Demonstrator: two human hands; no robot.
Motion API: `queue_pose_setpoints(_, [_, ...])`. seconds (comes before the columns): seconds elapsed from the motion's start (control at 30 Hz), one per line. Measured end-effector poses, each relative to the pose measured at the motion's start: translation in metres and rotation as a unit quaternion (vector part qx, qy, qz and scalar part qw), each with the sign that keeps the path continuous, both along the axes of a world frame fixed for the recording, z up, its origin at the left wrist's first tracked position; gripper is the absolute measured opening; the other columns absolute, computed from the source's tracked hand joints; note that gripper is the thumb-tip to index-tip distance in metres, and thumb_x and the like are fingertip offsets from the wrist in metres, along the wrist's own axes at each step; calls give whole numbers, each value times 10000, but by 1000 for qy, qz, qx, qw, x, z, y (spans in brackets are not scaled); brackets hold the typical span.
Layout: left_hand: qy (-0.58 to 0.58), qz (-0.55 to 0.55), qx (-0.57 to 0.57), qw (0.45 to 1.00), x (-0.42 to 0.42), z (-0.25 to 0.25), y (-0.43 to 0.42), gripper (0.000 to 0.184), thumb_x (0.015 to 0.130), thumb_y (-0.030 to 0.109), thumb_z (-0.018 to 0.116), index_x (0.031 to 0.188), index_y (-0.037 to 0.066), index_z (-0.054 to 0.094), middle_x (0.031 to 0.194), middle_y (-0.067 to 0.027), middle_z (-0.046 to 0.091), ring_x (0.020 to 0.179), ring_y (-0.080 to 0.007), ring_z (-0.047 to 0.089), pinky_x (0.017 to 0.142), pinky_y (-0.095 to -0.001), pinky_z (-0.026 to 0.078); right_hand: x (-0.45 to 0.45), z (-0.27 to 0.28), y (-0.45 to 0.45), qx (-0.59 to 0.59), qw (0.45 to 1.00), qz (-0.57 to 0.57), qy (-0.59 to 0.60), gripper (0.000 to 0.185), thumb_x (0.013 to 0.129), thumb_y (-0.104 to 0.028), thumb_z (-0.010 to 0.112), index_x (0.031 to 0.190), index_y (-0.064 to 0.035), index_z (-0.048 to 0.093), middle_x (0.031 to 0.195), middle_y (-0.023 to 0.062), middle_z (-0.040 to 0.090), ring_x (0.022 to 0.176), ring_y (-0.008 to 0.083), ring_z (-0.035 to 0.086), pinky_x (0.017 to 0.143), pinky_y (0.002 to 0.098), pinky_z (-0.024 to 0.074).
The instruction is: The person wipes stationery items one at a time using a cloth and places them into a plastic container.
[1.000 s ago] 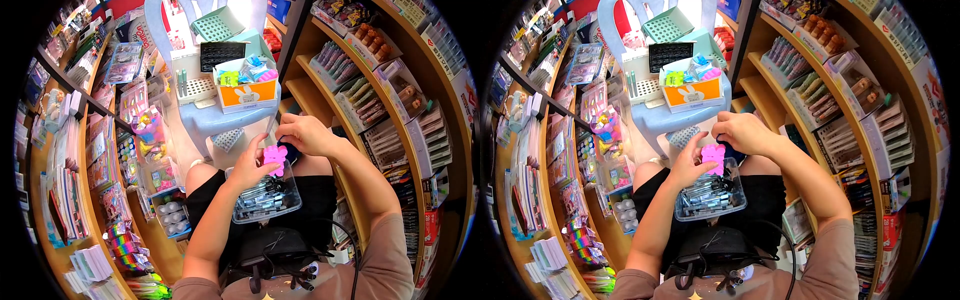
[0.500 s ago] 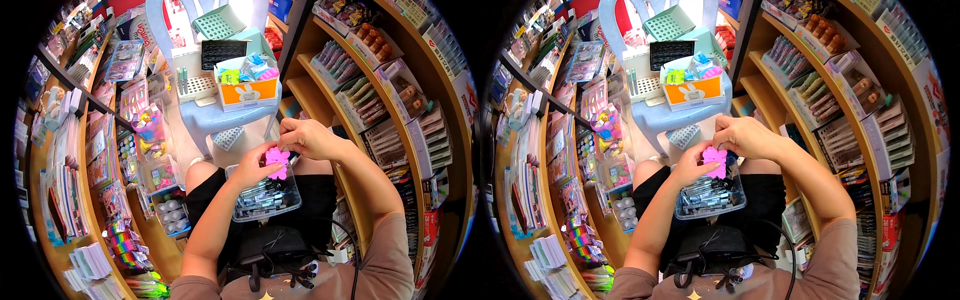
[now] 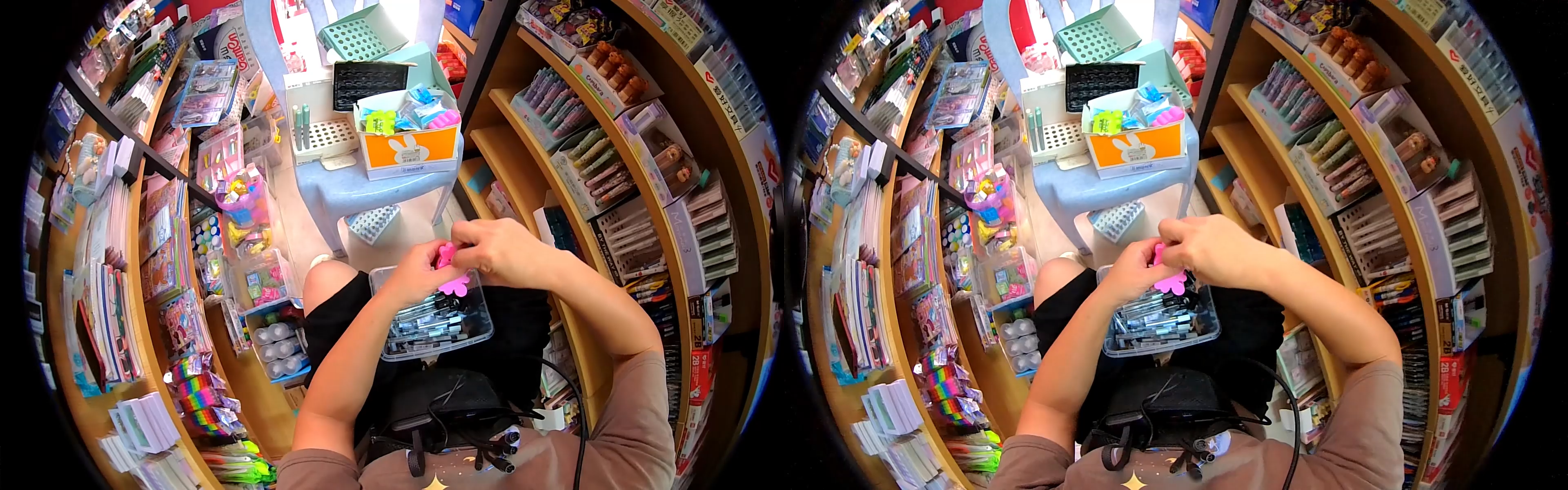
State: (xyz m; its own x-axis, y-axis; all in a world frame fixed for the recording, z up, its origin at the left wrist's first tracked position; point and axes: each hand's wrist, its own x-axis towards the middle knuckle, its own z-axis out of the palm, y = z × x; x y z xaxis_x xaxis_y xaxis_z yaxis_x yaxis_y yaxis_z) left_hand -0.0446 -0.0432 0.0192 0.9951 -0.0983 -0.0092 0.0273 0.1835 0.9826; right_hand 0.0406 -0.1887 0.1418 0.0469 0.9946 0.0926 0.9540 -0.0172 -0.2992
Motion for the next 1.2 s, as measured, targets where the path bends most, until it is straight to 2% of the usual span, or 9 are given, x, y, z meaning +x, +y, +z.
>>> queue_pose_setpoints(0.27, [-70,140,57,986,2,-7,1,446,770,106,709,1172,-8,554,922,-77,612,790,-146,583,720,-276,474,18,13,0,135,977,-129,106,92,755,2,613,834,-43,600,827,114,553,774,278,585,683,335,471])
queue_pose_setpoints(0.5, [-114,226,100,962,0,-7,12,563,745,94,725,1259,4,512,977,-106,604,804,-155,589,695,-269,481,49,69,-29,348,791,-385,323,161,913,-247,570,879,-93,602,778,-42,536,733,64,495,707,230,415])
queue_pose_setpoints(0.6, [-102,247,83,960,0,-5,14,552,744,96,725,1251,12,522,977,-109,608,810,-159,598,670,-265,487,71,114,-80,485,686,-185,510,595,952,-497,373,1333,-40,371,1225,160,521,1146,278,507,1002,455,388])
queue_pose_setpoints(0.63, [-107,256,85,957,2,-7,16,551,744,97,725,1250,15,524,979,-110,610,813,-161,601,664,-264,488,62,112,-77,545,615,-306,481,664,948,-525,347,1393,-36,283,1360,180,409,1248,317,415,1033,482,347])
queue_pose_setpoints(0.8, [-92,333,156,925,5,0,22,398,714,99,751,1062,1,583,911,-110,598,766,-197,586,635,-291,479,50,-84,-78,344,553,-366,664,545,906,-330,493,1353,-46,364,1279,121,498,1157,257,499,1014,418,384])
queue_pose_setpoints(0.93, [-103,402,268,869,3,2,21,298,687,88,763,900,12,568,855,-113,577,773,-251,547,687,-344,458,30,-95,-28,339,446,-409,721,368,960,-259,361,1200,-16,497,1112,142,599,1014,245,596,897,393,479])
queue_pose_setpoints(1.07, [-168,403,376,817,8,0,26,288,653,55,730,888,19,568,861,-113,555,777,-316,534,674,-367,439,25,-86,5,307,528,-350,711,297,935,-231,445,1132,-35,551,1037,98,616,916,185,612,825,329,487])
queue_pose_setpoints(1.17, [-183,414,419,787,14,-2,20,257,638,12,671,872,17,565,855,-122,531,785,-353,530,666,-387,442,-8,-80,45,243,752,-324,520,255,904,-189,529,1099,-29,566,999,64,611,917,145,587,810,287,471])
queue_pose_setpoints(1.2, [-143,378,379,833,12,-1,18,242,626,-12,629,858,13,564,848,-134,508,782,-372,531,660,-409,445,-9,-99,55,255,752,-322,515,251,899,-188,538,1090,-26,569,983,54,610,908,134,579,797,277,465])
